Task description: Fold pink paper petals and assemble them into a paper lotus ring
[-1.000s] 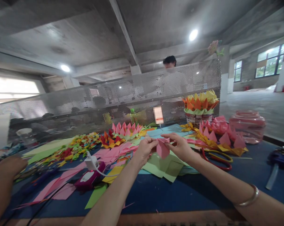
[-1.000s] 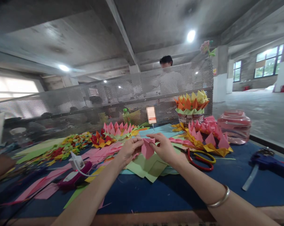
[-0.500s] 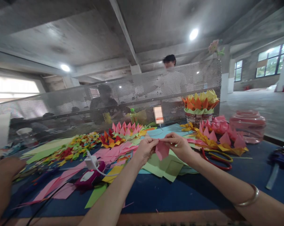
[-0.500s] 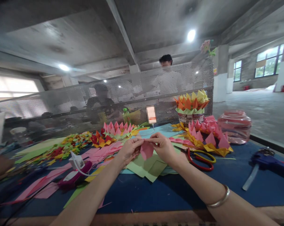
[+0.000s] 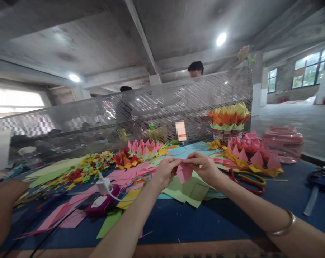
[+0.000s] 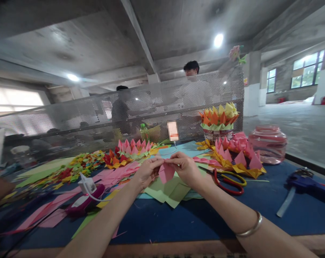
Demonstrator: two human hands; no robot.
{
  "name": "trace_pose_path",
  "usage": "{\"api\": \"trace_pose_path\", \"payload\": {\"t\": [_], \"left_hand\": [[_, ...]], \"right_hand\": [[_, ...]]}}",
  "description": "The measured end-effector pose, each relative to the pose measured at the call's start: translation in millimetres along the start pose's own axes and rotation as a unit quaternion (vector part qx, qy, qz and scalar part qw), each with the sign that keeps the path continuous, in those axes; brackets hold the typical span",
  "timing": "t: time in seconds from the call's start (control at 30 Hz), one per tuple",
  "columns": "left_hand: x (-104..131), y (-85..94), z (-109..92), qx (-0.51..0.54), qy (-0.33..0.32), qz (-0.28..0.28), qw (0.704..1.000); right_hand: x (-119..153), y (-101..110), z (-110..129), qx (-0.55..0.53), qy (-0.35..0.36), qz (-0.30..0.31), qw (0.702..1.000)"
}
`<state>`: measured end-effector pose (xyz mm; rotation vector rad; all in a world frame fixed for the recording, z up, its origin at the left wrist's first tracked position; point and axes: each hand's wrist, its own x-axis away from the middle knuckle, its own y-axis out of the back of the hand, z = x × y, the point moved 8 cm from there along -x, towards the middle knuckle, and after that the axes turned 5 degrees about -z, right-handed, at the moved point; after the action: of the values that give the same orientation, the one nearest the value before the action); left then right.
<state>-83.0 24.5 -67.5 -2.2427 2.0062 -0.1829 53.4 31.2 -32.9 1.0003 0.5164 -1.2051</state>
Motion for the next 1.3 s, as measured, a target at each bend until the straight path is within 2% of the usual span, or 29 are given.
{"api": "trace_pose_path", "payload": {"t": [0.2, 0.4, 0.57, 0.8, 0.9, 1.03, 1.13, 1.2, 1.3], "left_hand": [[-3, -1.5, 2, 0.012, -0.006, 0.023, 1.0], [-6, -0.5, -1, -0.006, -0.05, 0.022, 0.998], [-11, 2.8, -3, -0.067, -0.103, -0.004, 0.992], [-13, 6.6, -10, -0.142, -0.17, -0.042, 0.974], [-13, 7.5, -13, -0.127, -0.183, -0.041, 0.974], [-9, 4.5, -19, -0.131, -0.2, -0.026, 0.971], [-5, -0.2, -24, -0.169, -0.229, -0.011, 0.959], [-4, -2.1, -25, -0.195, -0.243, -0.005, 0.95], [-4, -3.0, -26, -0.228, -0.261, 0.001, 0.938]], "right_hand": [[-1, 1, 4, 0.024, 0.012, -0.002, 1.0], [1, -1, 8, 0.107, 0.072, 0.02, 0.991], [2, -2, 11, 0.133, 0.103, 0.025, 0.985], [2, -5, 17, 0.108, 0.103, 0.03, 0.988], [-1, 1, 17, 0.052, 0.052, 0.012, 0.997], [-4, 12, -8, -0.028, -0.119, -0.046, 0.991], [3, -1, -27, -0.098, -0.229, 0.008, 0.968], [7, -11, -29, -0.134, -0.251, 0.05, 0.957], [9, -16, -28, -0.136, -0.251, 0.07, 0.956]]}}
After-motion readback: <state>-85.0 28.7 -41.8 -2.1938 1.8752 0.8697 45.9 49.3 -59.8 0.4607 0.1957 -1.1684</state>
